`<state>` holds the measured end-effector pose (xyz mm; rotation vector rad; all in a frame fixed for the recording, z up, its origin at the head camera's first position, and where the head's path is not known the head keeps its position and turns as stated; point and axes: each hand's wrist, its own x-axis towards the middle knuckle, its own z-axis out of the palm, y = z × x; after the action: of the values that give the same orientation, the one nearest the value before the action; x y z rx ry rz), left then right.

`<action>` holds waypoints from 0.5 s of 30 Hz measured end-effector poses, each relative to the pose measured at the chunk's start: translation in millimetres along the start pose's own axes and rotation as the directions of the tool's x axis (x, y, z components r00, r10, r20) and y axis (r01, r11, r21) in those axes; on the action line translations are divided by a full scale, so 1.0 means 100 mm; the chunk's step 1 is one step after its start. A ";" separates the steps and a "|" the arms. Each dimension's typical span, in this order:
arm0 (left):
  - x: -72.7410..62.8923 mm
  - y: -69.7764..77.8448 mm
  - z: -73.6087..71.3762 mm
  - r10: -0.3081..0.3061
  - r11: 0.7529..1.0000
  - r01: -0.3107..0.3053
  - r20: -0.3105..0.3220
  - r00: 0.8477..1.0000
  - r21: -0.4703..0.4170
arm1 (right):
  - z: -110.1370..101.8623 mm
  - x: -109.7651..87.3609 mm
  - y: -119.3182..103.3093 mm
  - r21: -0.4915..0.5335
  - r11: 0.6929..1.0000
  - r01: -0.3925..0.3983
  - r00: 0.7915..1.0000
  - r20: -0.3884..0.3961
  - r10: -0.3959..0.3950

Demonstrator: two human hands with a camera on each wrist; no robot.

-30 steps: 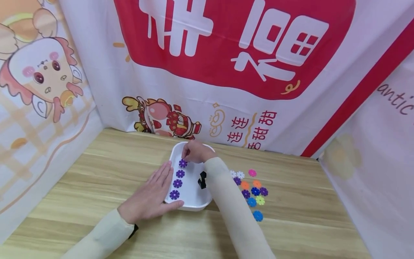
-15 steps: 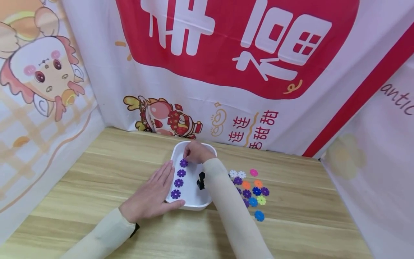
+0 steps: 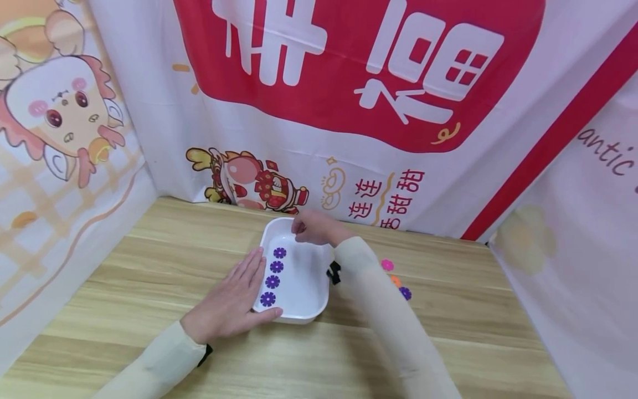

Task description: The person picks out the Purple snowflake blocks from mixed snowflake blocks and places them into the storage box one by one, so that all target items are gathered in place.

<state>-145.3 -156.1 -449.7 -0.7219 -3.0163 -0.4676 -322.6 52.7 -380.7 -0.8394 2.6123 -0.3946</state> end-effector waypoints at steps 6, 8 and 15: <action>0.01 0.00 0.00 0.002 1.000 -0.002 -0.003 1.000 0.001 | -0.28 -0.47 0.07 -0.079 0.995 0.066 0.998 0.006 -0.065; 0.01 0.01 0.00 -0.002 1.000 0.002 0.002 1.000 0.002 | -0.33 -0.65 0.10 -0.118 0.990 0.071 0.997 0.003 -0.071; 0.00 0.01 0.00 0.006 1.000 -0.006 -0.009 1.000 -0.001 | -0.33 -1.23 0.26 -0.235 0.968 0.088 0.996 0.020 -0.086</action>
<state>-144.9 -155.5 -449.8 -0.7264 -3.0047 -0.4709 -256.8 151.9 -329.1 -1.0325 2.6547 -0.1027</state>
